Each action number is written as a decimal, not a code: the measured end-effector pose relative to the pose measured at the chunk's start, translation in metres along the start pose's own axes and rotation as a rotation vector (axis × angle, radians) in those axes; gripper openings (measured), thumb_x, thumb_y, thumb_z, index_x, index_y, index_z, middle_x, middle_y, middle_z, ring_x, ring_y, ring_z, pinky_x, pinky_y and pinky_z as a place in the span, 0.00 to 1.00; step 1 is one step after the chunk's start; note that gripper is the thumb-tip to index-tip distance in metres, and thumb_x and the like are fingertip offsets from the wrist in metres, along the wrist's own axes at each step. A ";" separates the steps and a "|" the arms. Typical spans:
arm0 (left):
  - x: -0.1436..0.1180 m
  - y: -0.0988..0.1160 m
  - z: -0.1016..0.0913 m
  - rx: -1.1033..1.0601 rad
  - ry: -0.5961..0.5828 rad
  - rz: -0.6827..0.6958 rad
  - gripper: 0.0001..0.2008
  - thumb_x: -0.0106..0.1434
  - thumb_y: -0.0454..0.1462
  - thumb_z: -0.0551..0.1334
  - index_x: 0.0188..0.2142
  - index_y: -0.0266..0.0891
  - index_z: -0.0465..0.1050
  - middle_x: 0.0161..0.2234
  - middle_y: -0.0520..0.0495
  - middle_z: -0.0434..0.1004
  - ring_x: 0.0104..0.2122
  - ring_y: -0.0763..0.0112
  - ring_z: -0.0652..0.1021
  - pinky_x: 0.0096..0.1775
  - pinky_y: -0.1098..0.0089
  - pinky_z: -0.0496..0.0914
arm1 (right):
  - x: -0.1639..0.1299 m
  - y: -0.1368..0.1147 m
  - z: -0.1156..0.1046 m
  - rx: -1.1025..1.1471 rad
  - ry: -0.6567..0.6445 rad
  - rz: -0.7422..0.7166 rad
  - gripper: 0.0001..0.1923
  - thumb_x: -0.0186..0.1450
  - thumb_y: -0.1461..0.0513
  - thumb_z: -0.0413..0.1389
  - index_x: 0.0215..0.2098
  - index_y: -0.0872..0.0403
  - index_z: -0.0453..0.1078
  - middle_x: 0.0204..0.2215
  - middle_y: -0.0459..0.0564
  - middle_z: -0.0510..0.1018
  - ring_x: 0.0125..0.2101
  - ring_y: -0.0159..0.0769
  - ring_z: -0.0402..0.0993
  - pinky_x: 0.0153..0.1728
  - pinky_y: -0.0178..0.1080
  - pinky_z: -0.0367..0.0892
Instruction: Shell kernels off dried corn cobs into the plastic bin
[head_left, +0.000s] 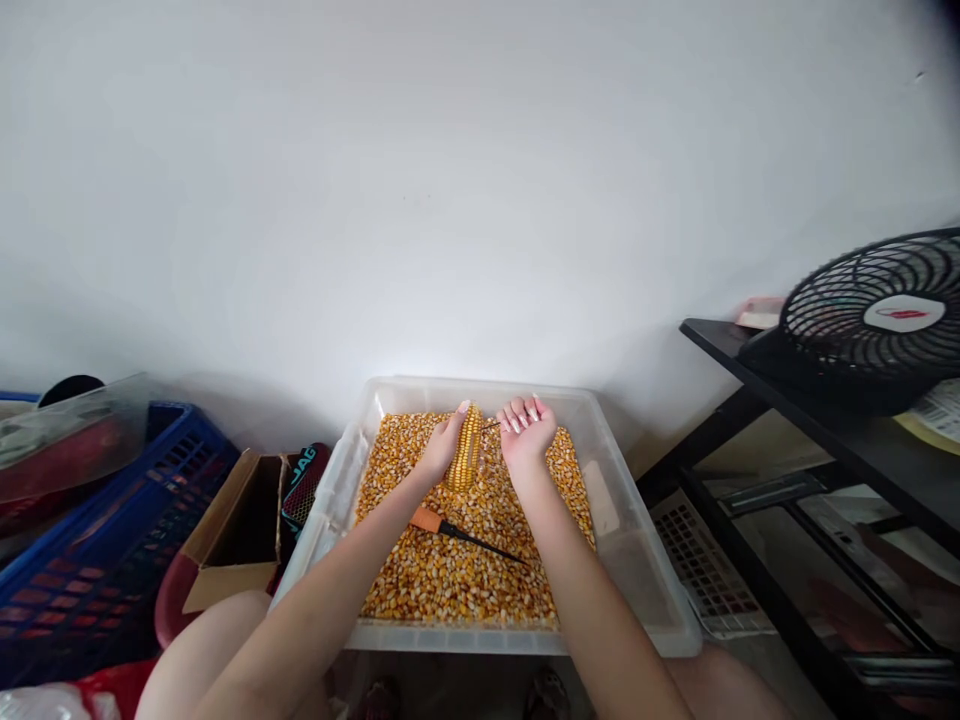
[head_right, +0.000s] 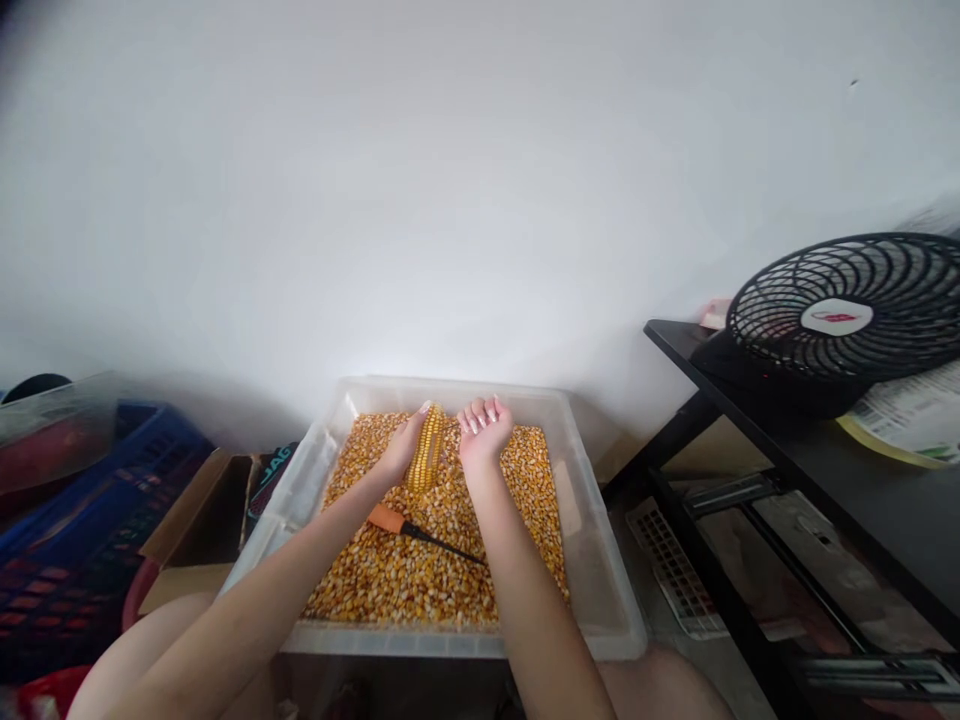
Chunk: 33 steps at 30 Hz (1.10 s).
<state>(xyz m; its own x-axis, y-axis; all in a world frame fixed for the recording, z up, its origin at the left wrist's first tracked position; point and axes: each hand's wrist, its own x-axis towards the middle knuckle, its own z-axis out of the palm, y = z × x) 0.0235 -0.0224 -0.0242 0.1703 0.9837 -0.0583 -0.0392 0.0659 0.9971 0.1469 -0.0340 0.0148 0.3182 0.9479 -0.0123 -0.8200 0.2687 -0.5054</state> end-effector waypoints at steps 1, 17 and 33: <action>-0.001 0.001 0.002 -0.018 -0.001 0.000 0.28 0.56 0.57 0.54 0.34 0.33 0.75 0.26 0.44 0.76 0.30 0.61 0.75 0.35 0.66 0.68 | -0.001 -0.002 0.001 -0.001 -0.002 -0.012 0.17 0.60 0.62 0.43 0.19 0.53 0.38 0.12 0.37 0.44 0.12 0.26 0.40 0.15 0.32 0.42; -0.006 -0.001 0.010 0.039 0.041 0.010 0.26 0.57 0.56 0.54 0.25 0.35 0.73 0.21 0.45 0.73 0.26 0.63 0.74 0.31 0.67 0.67 | -0.003 -0.005 0.005 0.005 0.008 -0.081 0.16 0.60 0.62 0.43 0.19 0.53 0.38 0.12 0.37 0.44 0.13 0.27 0.38 0.15 0.33 0.41; -0.015 0.002 0.010 0.355 0.293 0.211 0.26 0.57 0.56 0.52 0.20 0.36 0.64 0.18 0.52 0.63 0.22 0.73 0.64 0.26 0.72 0.55 | -0.012 0.017 0.011 -0.055 0.058 -0.168 0.16 0.59 0.61 0.44 0.18 0.53 0.39 0.12 0.37 0.45 0.13 0.25 0.40 0.15 0.33 0.42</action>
<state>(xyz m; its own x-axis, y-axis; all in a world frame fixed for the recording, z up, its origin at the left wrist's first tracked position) 0.0304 -0.0385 -0.0208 -0.0911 0.9784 0.1856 0.3028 -0.1503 0.9411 0.1242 -0.0387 0.0154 0.4768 0.8786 0.0270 -0.7265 0.4112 -0.5506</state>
